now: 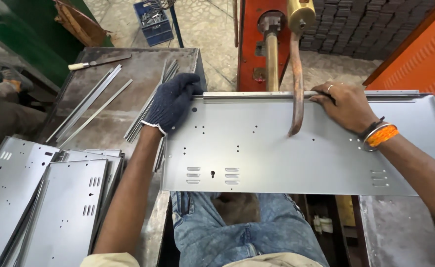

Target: Using a stationary spot welding machine to attach metal rails to large pre-cut metal panels.

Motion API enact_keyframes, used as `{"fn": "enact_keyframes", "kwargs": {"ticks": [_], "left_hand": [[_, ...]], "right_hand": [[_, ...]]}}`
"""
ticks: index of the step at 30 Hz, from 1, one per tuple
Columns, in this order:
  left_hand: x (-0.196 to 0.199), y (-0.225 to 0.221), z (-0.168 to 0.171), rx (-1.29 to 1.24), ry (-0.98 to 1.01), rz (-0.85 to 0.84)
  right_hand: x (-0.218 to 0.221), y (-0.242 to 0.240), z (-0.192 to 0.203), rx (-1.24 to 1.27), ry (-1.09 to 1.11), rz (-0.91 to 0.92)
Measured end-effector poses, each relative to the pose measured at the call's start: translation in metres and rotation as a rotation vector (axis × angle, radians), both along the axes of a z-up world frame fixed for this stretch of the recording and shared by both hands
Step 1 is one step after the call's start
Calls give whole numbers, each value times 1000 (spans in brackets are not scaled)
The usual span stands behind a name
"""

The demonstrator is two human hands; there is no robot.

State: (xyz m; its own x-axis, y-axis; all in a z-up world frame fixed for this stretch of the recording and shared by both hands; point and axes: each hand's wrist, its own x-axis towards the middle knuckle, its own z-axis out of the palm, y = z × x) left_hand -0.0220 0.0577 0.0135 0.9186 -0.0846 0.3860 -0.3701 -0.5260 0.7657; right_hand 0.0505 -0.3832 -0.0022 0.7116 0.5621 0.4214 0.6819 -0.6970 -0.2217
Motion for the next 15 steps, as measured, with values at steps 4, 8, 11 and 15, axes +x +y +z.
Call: {"fn": "enact_keyframes", "kwargs": {"ticks": [4, 8, 11, 15], "left_hand": [[-1, -1, 1, -92, 53, 9], [2, 0, -2, -68, 73, 45], [9, 4, -12, -110, 87, 37], [10, 6, -14, -135, 56, -6]], "right_hand": [[0, 8, -2, -32, -2, 12], [-1, 10, -2, 5, 7, 18], [-4, 12, 1, -2, -2, 9], [-3, 13, 1, -11, 38, -26]]}}
